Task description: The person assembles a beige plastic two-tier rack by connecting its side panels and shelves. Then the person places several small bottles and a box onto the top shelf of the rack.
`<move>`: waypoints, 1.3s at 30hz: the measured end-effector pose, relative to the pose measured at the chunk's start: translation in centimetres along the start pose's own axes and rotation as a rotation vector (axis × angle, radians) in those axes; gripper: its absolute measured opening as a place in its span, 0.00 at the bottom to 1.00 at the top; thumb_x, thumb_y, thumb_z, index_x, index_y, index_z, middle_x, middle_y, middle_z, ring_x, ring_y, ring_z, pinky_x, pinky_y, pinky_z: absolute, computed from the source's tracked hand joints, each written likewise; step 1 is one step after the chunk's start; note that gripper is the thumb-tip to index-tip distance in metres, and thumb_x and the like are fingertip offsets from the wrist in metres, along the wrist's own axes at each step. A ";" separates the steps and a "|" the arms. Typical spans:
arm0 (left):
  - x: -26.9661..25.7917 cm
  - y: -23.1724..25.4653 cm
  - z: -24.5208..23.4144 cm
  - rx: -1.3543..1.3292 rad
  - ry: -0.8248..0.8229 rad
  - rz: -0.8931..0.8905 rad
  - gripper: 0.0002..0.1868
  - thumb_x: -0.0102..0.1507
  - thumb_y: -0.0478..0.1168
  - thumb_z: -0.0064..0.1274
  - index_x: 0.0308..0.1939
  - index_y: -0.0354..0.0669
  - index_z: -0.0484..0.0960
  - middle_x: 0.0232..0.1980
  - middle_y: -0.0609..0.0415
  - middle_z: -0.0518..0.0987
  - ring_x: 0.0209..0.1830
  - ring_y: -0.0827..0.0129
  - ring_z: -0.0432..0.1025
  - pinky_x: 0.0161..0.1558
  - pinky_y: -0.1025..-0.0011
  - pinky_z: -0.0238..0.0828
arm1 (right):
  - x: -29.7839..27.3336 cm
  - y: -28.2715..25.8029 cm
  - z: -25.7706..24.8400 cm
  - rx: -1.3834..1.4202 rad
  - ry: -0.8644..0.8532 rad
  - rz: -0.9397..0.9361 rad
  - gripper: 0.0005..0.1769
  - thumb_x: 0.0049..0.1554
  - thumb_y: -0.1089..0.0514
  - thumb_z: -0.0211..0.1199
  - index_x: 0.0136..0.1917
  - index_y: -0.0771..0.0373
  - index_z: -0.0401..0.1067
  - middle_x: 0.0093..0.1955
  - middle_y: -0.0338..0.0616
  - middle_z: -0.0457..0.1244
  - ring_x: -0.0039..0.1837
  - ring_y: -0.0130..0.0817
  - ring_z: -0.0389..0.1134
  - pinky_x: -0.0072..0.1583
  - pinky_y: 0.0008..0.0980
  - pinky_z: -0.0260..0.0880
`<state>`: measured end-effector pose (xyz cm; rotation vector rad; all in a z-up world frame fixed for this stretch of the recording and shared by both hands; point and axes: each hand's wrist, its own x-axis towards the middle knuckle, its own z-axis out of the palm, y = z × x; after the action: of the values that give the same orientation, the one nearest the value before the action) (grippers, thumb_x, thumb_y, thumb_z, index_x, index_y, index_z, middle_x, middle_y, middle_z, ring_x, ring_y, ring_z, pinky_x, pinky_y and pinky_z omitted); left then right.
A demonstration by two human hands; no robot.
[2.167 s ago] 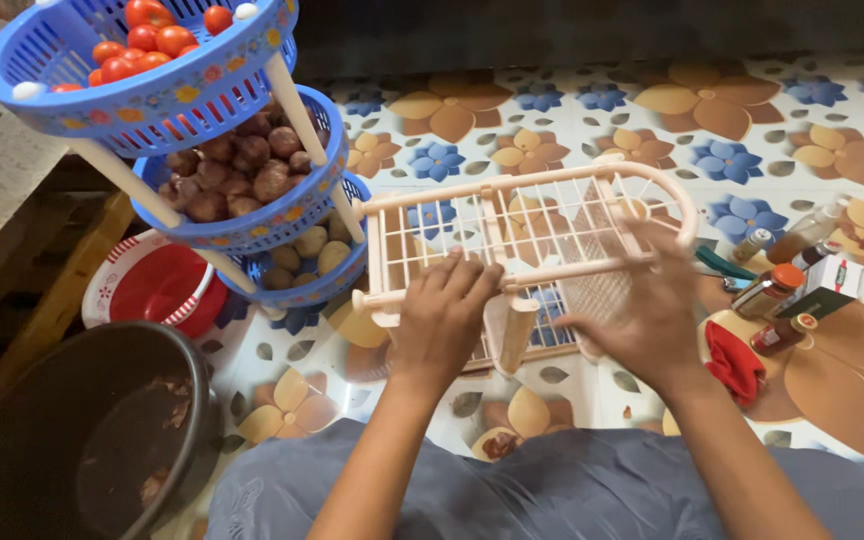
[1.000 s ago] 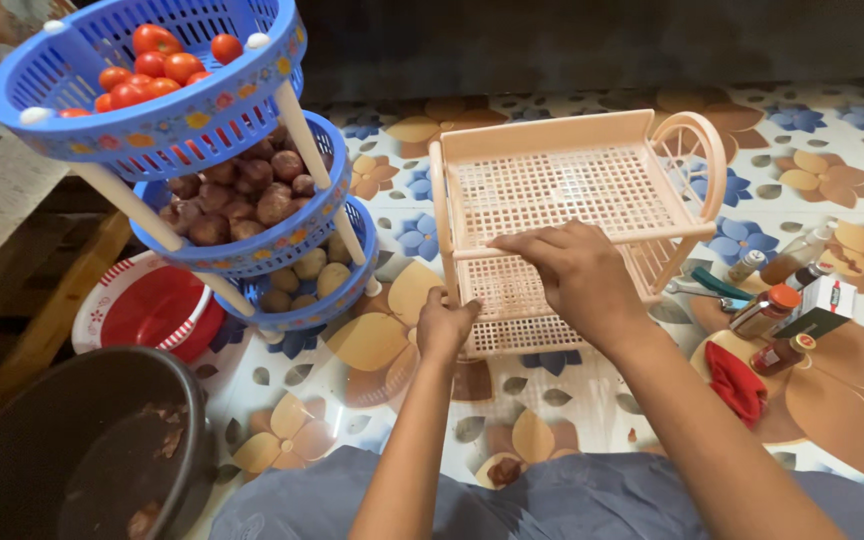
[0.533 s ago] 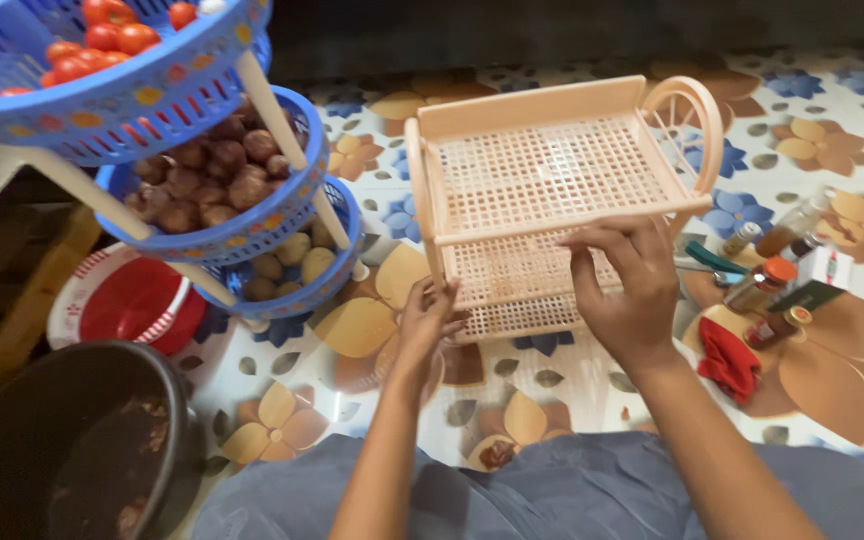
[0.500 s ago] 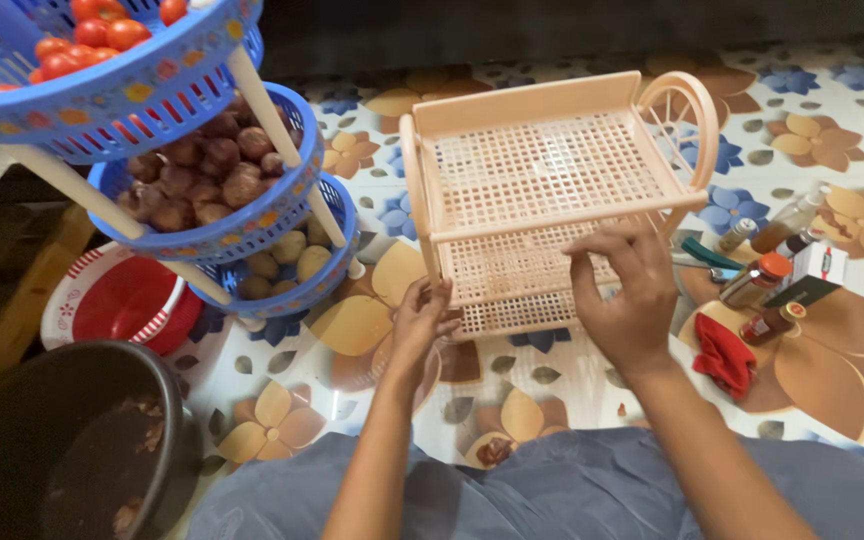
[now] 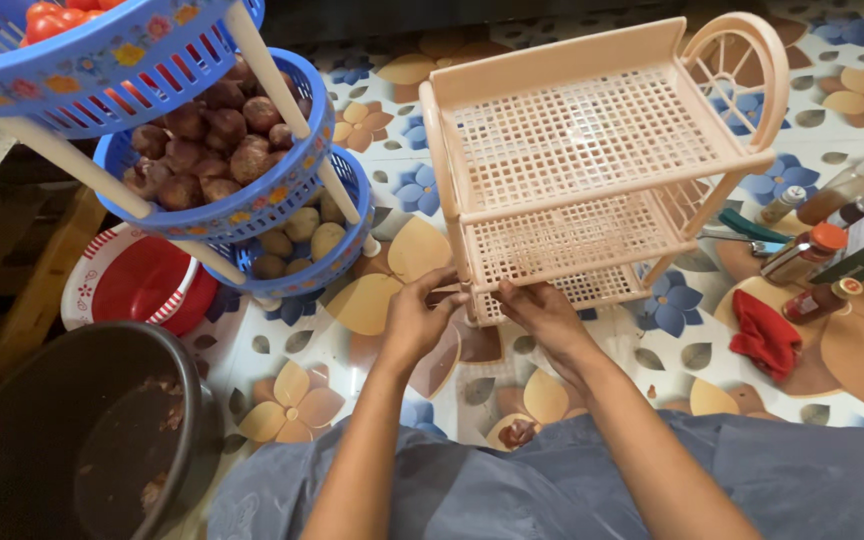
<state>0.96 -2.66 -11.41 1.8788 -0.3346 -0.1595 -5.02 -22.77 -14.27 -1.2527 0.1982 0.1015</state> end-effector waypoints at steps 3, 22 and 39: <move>-0.4 1.0 0.1 -0.029 0.025 -0.020 0.24 0.57 0.32 0.62 0.58 0.37 0.80 0.50 0.48 0.87 0.48 0.68 0.83 0.49 0.71 0.80 | 0.7 0.8 0.8 0.088 -0.049 -0.013 0.32 0.63 0.44 0.57 0.71 0.68 0.65 0.68 0.50 0.65 0.70 0.34 0.65 0.71 0.32 0.64; -1.3 1.3 1.7 -0.058 0.180 0.099 0.12 0.62 0.31 0.59 0.50 0.38 0.84 0.46 0.48 0.87 0.44 0.63 0.84 0.45 0.70 0.80 | 2.7 5.1 0.3 -0.152 -0.023 -0.123 0.29 0.59 0.47 0.64 0.70 0.63 0.68 0.66 0.44 0.67 0.68 0.32 0.67 0.67 0.34 0.67; -2.0 2.6 3.5 0.175 0.385 0.354 0.15 0.60 0.27 0.51 0.51 0.40 0.77 0.52 0.43 0.79 0.52 0.47 0.77 0.51 0.57 0.76 | 3.3 6.9 1.8 -0.315 0.224 -0.220 0.20 0.59 0.46 0.66 0.56 0.63 0.80 0.50 0.41 0.73 0.53 0.27 0.70 0.57 0.29 0.70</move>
<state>-2.33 -5.97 -10.23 1.9386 -0.4173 0.4790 -2.89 -19.04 -20.81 -1.5927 0.2428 -0.2056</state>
